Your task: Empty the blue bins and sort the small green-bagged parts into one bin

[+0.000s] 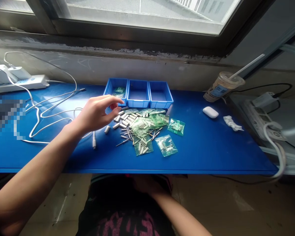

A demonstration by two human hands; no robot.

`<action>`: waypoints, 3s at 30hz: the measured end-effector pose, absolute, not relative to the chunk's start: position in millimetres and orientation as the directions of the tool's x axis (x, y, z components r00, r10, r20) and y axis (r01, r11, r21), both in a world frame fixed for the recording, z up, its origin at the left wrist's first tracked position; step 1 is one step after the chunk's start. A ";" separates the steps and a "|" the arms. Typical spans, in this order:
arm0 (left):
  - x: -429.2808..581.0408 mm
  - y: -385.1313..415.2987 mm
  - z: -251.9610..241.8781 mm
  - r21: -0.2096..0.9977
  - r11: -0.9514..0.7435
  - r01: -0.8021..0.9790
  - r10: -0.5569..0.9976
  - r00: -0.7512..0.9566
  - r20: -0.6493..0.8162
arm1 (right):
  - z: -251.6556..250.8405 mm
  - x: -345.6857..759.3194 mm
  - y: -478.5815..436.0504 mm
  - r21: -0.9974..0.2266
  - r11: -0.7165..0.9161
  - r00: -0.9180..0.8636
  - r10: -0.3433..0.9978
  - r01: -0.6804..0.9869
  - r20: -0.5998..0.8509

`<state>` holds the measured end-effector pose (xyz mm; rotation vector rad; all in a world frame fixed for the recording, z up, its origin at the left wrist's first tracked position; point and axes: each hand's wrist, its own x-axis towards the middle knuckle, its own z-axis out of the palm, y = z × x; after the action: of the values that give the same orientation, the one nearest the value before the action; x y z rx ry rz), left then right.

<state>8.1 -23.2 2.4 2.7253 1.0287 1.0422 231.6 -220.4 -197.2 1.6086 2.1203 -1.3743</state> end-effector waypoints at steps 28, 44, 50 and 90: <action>9.3 -26.5 2.6 0.255 -0.791 0.556 0.586 0.570 0.576 | 23.1 270.0 -46.9 -0.108 0.613 -0.594 0.788 0.783 0.163; 14.5 -26.9 -6.3 0.262 -0.809 0.526 0.573 0.606 0.552 | 14.5 277.2 -50.7 -0.286 0.602 -0.611 0.789 0.745 0.069; 13.6 -30.7 0.9 0.415 -0.748 0.519 0.663 0.615 0.427 | 8.6 283.2 -43.1 -0.586 0.588 -0.590 0.777 0.558 0.217; 37.5 -41.9 6.7 0.847 -0.501 0.179 0.800 0.467 0.375 | 4.1 262.3 -51.3 -0.835 0.499 -0.435 0.821 0.232 0.370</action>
<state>37.5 -41.9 6.7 1.9521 0.8146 1.0328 262.3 -51.3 4.1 1.4957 3.3277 -1.5810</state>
